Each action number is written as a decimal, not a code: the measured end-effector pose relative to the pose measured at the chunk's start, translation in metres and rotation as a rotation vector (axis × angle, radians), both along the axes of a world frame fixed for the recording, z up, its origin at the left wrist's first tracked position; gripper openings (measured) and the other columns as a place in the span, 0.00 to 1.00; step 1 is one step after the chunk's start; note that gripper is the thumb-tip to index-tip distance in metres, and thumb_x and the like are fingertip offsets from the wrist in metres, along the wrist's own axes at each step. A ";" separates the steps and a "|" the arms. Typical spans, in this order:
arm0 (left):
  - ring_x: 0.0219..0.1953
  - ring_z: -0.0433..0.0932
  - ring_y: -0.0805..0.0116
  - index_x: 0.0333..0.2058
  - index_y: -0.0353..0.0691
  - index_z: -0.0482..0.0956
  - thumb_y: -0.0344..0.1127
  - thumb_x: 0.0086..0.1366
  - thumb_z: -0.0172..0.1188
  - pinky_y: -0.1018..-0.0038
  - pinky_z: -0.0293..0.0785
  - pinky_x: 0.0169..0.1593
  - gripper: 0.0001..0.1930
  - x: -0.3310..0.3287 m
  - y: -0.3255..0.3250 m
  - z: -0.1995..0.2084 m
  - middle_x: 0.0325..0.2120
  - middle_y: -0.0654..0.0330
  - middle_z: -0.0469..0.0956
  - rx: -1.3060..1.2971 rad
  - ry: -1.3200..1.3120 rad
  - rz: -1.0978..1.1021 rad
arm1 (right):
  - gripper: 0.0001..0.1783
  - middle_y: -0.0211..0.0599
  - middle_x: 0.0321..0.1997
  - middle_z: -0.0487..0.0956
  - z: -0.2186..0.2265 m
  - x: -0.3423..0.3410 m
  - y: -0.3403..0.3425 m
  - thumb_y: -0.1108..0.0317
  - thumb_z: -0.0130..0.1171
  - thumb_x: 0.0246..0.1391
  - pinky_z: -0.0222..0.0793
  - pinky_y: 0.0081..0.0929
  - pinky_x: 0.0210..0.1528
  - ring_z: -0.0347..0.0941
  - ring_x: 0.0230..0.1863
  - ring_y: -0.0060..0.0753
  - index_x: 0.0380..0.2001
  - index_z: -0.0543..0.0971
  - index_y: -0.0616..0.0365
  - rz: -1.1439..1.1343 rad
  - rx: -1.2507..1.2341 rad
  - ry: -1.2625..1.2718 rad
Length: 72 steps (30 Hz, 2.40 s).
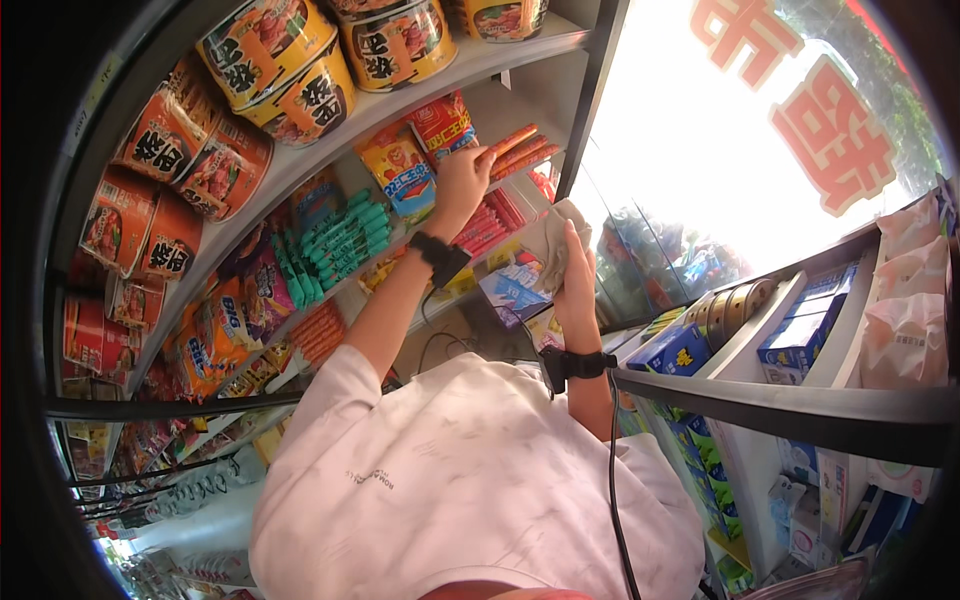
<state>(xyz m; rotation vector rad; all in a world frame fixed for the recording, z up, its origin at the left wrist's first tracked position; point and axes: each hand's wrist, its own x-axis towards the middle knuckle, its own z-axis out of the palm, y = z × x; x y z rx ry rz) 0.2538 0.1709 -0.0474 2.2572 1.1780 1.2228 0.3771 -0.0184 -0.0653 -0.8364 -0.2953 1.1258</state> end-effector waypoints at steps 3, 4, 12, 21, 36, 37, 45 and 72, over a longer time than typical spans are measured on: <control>0.30 0.80 0.45 0.33 0.33 0.83 0.36 0.64 0.60 0.58 0.75 0.36 0.11 0.041 0.022 -0.014 0.25 0.45 0.80 0.107 0.084 -0.003 | 0.21 0.31 0.49 0.78 -0.006 0.014 0.000 0.58 0.54 0.67 0.70 0.22 0.47 0.74 0.48 0.22 0.56 0.72 0.60 0.004 0.031 -0.014; 0.32 0.82 0.48 0.35 0.33 0.83 0.36 0.63 0.61 0.59 0.76 0.38 0.11 0.050 0.025 -0.013 0.27 0.46 0.81 0.104 0.170 0.024 | 0.21 0.31 0.49 0.78 -0.005 0.016 -0.001 0.58 0.54 0.67 0.70 0.22 0.47 0.74 0.48 0.22 0.56 0.72 0.60 0.005 0.038 -0.017; 0.47 0.75 0.44 0.35 0.28 0.80 0.28 0.62 0.55 0.56 0.75 0.50 0.08 0.072 0.066 -0.047 0.41 0.39 0.76 0.107 0.452 -0.053 | 0.21 0.35 0.49 0.78 0.003 0.026 -0.004 0.58 0.55 0.66 0.73 0.22 0.46 0.76 0.47 0.25 0.55 0.73 0.61 -0.057 -0.008 -0.041; 0.49 0.77 0.45 0.37 0.30 0.80 0.32 0.66 0.52 0.58 0.75 0.51 0.11 0.085 0.074 -0.024 0.43 0.42 0.79 -0.292 0.173 -0.301 | 0.22 0.34 0.48 0.78 0.004 0.034 0.009 0.57 0.54 0.66 0.75 0.22 0.42 0.77 0.45 0.24 0.55 0.72 0.61 -0.018 0.004 -0.040; 0.48 0.78 0.43 0.45 0.36 0.80 0.35 0.65 0.53 0.56 0.73 0.52 0.14 0.106 0.128 -0.053 0.44 0.44 0.80 -0.210 0.378 -0.147 | 0.22 0.34 0.48 0.79 0.011 0.038 0.012 0.57 0.54 0.67 0.77 0.22 0.37 0.77 0.43 0.23 0.55 0.72 0.61 -0.030 -0.003 -0.054; 0.47 0.79 0.45 0.43 0.37 0.80 0.38 0.66 0.54 0.56 0.75 0.52 0.13 0.111 0.121 -0.051 0.43 0.45 0.80 -0.214 0.433 -0.081 | 0.22 0.34 0.48 0.79 0.010 0.040 0.011 0.57 0.54 0.67 0.77 0.22 0.37 0.77 0.43 0.23 0.55 0.72 0.61 -0.045 0.002 -0.052; 0.54 0.75 0.42 0.47 0.35 0.77 0.34 0.68 0.50 0.57 0.76 0.54 0.14 0.122 0.157 -0.072 0.55 0.45 0.72 -0.276 0.468 0.080 | 0.19 0.31 0.48 0.79 0.006 0.043 0.006 0.58 0.54 0.67 0.73 0.22 0.45 0.77 0.46 0.22 0.54 0.73 0.59 -0.082 -0.024 -0.036; 0.44 0.82 0.47 0.33 0.36 0.84 0.38 0.61 0.56 0.56 0.76 0.51 0.13 0.101 0.101 -0.034 0.37 0.46 0.83 0.145 0.852 0.089 | 0.17 0.32 0.45 0.80 -0.003 0.036 0.003 0.58 0.55 0.66 0.74 0.22 0.45 0.78 0.44 0.24 0.50 0.75 0.58 -0.092 -0.013 0.029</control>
